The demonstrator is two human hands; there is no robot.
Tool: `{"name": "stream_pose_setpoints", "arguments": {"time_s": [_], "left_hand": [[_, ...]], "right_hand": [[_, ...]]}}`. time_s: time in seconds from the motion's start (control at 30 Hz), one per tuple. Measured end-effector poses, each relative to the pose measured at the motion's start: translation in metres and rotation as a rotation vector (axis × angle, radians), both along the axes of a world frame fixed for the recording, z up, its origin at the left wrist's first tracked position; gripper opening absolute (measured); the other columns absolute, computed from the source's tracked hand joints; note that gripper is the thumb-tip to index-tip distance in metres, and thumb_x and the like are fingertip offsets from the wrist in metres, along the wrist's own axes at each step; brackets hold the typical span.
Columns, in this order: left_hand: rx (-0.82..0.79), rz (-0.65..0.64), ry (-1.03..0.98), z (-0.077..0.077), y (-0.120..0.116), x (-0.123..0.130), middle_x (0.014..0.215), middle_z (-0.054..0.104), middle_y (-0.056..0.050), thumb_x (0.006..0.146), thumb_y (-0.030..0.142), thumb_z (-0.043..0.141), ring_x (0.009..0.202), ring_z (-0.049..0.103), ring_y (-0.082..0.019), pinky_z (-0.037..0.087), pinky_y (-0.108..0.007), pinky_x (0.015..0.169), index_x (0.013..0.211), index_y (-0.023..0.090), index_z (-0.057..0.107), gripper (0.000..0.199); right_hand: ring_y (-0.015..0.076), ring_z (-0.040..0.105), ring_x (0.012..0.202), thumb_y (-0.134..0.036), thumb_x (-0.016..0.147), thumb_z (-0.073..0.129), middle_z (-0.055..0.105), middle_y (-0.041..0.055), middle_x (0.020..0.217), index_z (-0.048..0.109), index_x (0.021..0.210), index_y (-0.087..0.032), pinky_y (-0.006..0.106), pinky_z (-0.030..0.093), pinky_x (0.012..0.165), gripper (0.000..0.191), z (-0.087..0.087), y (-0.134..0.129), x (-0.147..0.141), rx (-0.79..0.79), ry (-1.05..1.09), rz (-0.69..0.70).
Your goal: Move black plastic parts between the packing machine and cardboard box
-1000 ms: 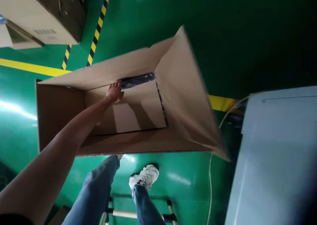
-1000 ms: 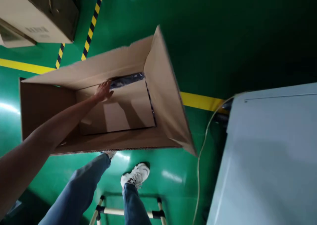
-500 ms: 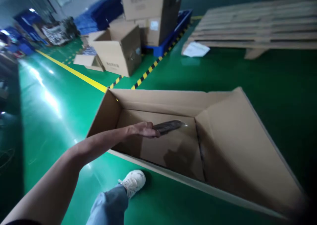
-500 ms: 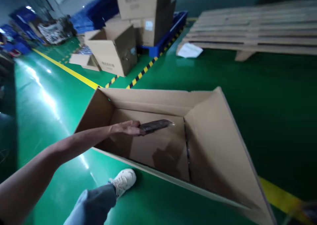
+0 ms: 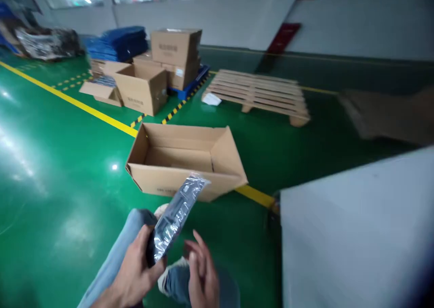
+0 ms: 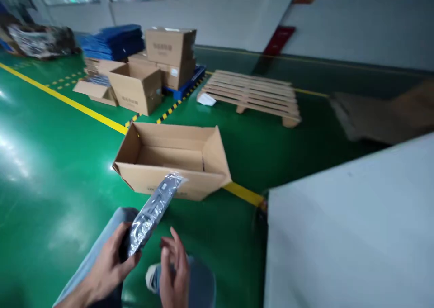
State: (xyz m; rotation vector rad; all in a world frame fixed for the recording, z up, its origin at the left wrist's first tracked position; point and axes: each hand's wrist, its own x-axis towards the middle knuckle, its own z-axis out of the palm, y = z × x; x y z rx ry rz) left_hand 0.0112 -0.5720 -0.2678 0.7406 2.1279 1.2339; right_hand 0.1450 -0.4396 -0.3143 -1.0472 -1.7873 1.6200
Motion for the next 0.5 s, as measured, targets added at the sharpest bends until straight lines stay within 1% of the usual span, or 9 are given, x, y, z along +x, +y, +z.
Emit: {"name": "stream_pose_setpoints", "arguments": {"time_s": [0.03, 0.07, 0.1, 0.17, 0.23, 0.3, 0.37, 0.43, 0.5], "left_hand": [[-0.004, 0.006, 0.0, 0.001, -0.013, 0.018, 0.098, 0.067, -0.005, 0.09, 0.033, 0.065, 0.082, 0.062, -0.022, 0.05, -0.033, 0.074, 0.125, 0.019, 0.058, 0.038], [-0.012, 0.013, 0.002, 0.003, -0.025, 0.033, 0.1, 0.068, -0.006, 0.09, 0.034, 0.066, 0.083, 0.064, -0.023, 0.052, -0.034, 0.076, 0.126, 0.019, 0.058, 0.04], [-0.021, 0.014, 0.0, 0.006, -0.035, 0.046, 0.104, 0.069, -0.008, 0.09, 0.036, 0.068, 0.086, 0.065, -0.024, 0.053, -0.035, 0.078, 0.128, 0.019, 0.057, 0.043], [-0.03, -0.011, -0.045, 0.012, -0.05, 0.061, 0.112, 0.07, -0.01, 0.088, 0.042, 0.074, 0.092, 0.068, -0.026, 0.055, -0.037, 0.082, 0.13, 0.019, 0.056, 0.051], [0.0, -0.045, -0.144, 0.019, -0.062, 0.064, 0.121, 0.071, -0.011, 0.086, 0.048, 0.08, 0.102, 0.068, -0.028, 0.056, -0.039, 0.09, 0.131, 0.019, 0.057, 0.058], [0.065, -0.104, -0.318, 0.025, -0.071, 0.06, 0.128, 0.071, -0.012, 0.088, 0.055, 0.078, 0.115, 0.067, -0.03, 0.054, -0.041, 0.101, 0.13, 0.02, 0.061, 0.057], [0.11, -0.153, -0.536, 0.029, -0.077, 0.055, 0.134, 0.07, -0.013, 0.089, 0.064, 0.072, 0.13, 0.062, -0.033, 0.048, -0.045, 0.114, 0.128, 0.02, 0.066, 0.059], [0.073, -0.121, -0.707, 0.032, -0.081, 0.055, 0.139, 0.069, -0.014, 0.083, 0.076, 0.072, 0.143, 0.053, -0.037, 0.039, -0.05, 0.124, 0.126, 0.019, 0.071, 0.072], [0.002, -0.03, -0.758, 0.034, -0.083, 0.06, 0.14, 0.069, -0.016, 0.076, 0.083, 0.072, 0.15, 0.044, -0.041, 0.03, -0.052, 0.13, 0.122, 0.017, 0.075, 0.081]], "right_hand": [[0.0281, 0.079, 0.107, -0.061, 0.099, 0.061, 0.079, 0.0123, 0.123, 0.063, 0.144, -0.029, 0.041, 0.069, 0.091, 0.055, 0.012, -0.014, 0.002, -0.077, 0.071, 0.007], [0.0288, 0.078, 0.11, -0.059, 0.097, 0.065, 0.078, 0.0139, 0.126, 0.059, 0.147, -0.026, 0.042, 0.068, 0.092, 0.061, 0.024, -0.026, 0.002, -0.143, 0.125, 0.004], [0.0288, 0.079, 0.109, -0.058, 0.095, 0.069, 0.078, 0.0152, 0.127, 0.057, 0.148, -0.024, 0.041, 0.069, 0.09, 0.064, 0.036, -0.036, 0.001, -0.2, 0.155, -0.003], [0.0277, 0.08, 0.104, -0.055, 0.094, 0.071, 0.078, 0.0164, 0.125, 0.056, 0.146, -0.02, 0.038, 0.069, 0.085, 0.064, 0.055, -0.053, 0.001, -0.243, 0.176, -0.038], [0.0263, 0.08, 0.101, -0.052, 0.096, 0.069, 0.079, 0.0161, 0.122, 0.058, 0.143, -0.019, 0.035, 0.068, 0.084, 0.058, 0.068, -0.067, 0.008, -0.213, 0.162, -0.069], [0.0262, 0.079, 0.104, -0.05, 0.099, 0.065, 0.08, 0.015, 0.121, 0.063, 0.139, -0.019, 0.035, 0.067, 0.086, 0.051, 0.074, -0.08, 0.021, -0.148, 0.124, -0.088], [0.027, 0.078, 0.109, -0.05, 0.1, 0.063, 0.08, 0.0138, 0.119, 0.069, 0.133, -0.02, 0.035, 0.066, 0.089, 0.045, 0.074, -0.093, 0.036, -0.087, 0.068, -0.092], [0.0279, 0.077, 0.111, -0.05, 0.1, 0.062, 0.081, 0.0132, 0.119, 0.073, 0.127, -0.02, 0.037, 0.066, 0.092, 0.041, 0.073, -0.105, 0.047, -0.009, 0.01, -0.098], [0.0278, 0.077, 0.108, -0.046, 0.099, 0.063, 0.081, 0.0127, 0.117, 0.074, 0.124, -0.02, 0.039, 0.065, 0.093, 0.038, 0.072, -0.112, 0.054, 0.109, -0.034, -0.104]]}}
